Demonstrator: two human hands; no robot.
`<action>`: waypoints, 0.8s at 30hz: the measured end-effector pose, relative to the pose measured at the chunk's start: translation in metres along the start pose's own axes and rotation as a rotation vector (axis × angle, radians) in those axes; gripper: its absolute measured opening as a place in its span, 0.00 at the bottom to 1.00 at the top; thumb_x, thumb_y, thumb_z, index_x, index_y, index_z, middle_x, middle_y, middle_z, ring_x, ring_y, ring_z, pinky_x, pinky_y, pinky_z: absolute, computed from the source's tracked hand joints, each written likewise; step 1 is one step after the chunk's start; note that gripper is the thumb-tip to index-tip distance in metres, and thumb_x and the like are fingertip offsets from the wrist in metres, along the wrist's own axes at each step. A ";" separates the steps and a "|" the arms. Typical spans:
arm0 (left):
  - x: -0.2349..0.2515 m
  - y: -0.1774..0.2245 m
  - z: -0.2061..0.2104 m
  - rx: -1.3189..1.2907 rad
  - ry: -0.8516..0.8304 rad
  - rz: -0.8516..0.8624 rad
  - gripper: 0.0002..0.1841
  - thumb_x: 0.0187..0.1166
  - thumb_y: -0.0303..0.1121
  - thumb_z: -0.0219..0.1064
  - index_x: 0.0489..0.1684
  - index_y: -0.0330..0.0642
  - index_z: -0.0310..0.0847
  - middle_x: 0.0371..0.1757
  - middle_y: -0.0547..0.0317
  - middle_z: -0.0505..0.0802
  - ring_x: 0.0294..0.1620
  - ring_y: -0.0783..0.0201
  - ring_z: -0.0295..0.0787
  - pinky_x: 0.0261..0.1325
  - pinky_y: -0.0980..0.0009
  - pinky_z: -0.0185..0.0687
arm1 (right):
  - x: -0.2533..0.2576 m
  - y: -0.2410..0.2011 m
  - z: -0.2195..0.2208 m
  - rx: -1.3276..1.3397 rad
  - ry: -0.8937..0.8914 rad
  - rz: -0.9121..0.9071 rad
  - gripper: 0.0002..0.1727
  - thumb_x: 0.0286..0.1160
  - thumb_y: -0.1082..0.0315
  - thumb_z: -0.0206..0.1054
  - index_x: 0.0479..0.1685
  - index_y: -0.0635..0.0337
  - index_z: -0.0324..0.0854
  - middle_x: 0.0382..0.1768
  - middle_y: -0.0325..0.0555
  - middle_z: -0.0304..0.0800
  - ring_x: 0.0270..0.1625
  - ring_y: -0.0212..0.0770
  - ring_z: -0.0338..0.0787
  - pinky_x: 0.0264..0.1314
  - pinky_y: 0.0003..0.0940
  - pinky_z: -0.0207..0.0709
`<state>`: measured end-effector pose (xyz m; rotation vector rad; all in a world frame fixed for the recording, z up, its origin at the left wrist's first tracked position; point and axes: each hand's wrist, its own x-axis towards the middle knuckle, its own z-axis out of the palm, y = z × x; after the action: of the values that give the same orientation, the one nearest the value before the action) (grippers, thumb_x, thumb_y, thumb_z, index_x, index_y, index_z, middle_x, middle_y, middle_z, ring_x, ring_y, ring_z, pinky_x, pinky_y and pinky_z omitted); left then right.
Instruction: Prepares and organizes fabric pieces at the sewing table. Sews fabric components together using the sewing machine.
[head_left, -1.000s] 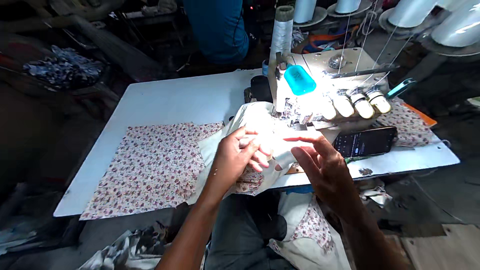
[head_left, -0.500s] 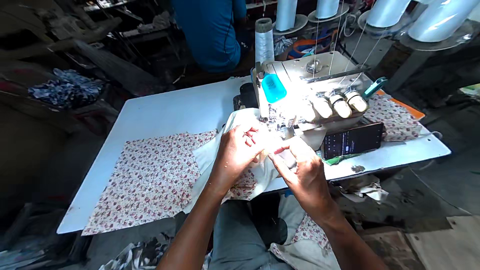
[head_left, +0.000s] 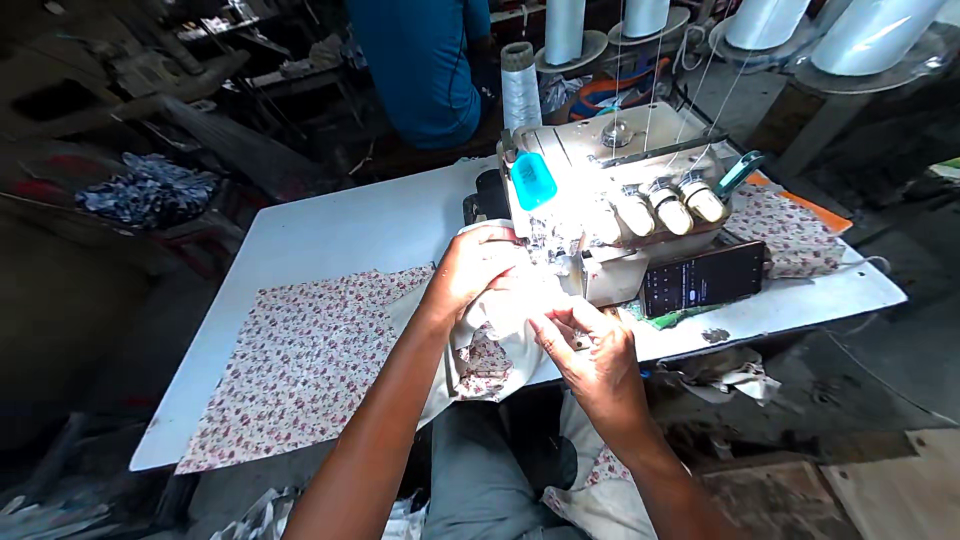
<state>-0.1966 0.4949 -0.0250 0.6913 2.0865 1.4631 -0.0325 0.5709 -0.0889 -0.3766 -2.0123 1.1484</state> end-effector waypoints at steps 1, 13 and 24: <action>0.000 0.001 0.001 -0.117 0.031 -0.041 0.15 0.80 0.19 0.66 0.63 0.33 0.77 0.35 0.60 0.91 0.25 0.77 0.85 0.31 0.82 0.84 | -0.001 0.001 -0.001 -0.024 -0.003 0.006 0.13 0.71 0.53 0.75 0.37 0.53 0.93 0.31 0.33 0.93 0.36 0.24 0.88 0.42 0.21 0.79; -0.016 0.004 0.000 -0.480 0.034 -0.186 0.17 0.87 0.21 0.56 0.71 0.41 0.74 0.45 0.61 0.91 0.38 0.72 0.90 0.46 0.77 0.87 | 0.008 0.008 0.002 -0.140 0.022 0.062 0.08 0.66 0.60 0.73 0.37 0.54 0.88 0.21 0.33 0.85 0.24 0.25 0.82 0.29 0.21 0.72; -0.040 0.010 -0.007 -0.576 -0.060 -0.109 0.14 0.90 0.26 0.51 0.66 0.47 0.77 0.42 0.64 0.91 0.41 0.71 0.91 0.53 0.74 0.89 | 0.022 0.002 0.004 -0.093 0.039 -0.082 0.10 0.71 0.59 0.72 0.41 0.55 0.92 0.35 0.38 0.91 0.40 0.34 0.87 0.48 0.35 0.78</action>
<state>-0.1697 0.4671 -0.0094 0.3787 1.5111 1.8297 -0.0501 0.5823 -0.0817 -0.3578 -2.0328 0.9926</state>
